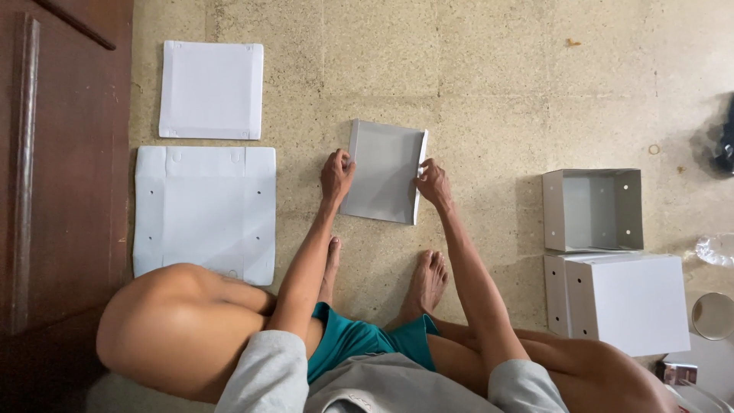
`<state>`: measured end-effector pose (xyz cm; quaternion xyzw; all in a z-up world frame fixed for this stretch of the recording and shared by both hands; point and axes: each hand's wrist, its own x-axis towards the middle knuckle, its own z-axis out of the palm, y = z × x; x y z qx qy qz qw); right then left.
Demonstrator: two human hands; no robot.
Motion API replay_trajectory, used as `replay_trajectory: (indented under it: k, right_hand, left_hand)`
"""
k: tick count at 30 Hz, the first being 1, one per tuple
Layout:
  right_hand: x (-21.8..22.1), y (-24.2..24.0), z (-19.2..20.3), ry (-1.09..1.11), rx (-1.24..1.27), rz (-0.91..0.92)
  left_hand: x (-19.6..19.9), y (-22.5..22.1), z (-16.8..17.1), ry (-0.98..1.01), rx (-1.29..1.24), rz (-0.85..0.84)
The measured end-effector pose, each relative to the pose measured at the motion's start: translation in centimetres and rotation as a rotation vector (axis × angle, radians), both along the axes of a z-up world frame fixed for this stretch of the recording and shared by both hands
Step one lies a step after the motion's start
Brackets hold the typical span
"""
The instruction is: Assembling cardboard boxes by folding pre-cut sheets on the floor.
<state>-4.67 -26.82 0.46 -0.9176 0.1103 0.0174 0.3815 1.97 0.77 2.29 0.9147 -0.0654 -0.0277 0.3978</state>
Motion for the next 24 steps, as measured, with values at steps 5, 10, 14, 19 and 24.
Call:
replay_trajectory:
  k: [5,10,14,19,24]
  right_hand:
    - [-1.0,0.2,0.8,0.195,0.045,0.118]
    - [-1.9,1.2,4.5,0.591,0.104,0.133]
    - [-2.6,1.9,6.5,0.703,0.126,0.119]
    - [-2.9,2.1,6.4,0.739,0.173,0.136]
    - [-3.1,2.3,5.4,0.709,0.148,0.12]
  left_hand:
    - [-0.8,-0.3,-0.5,-0.032,0.1,0.052]
    - [0.3,-0.3,-4.0,0.182,0.307,0.003]
    - [1.5,0.3,-6.6,0.392,0.386,-0.075]
    - [1.6,0.9,-6.4,0.571,0.448,-0.108]
    - [1.3,0.4,-4.5,0.713,0.403,-0.128]
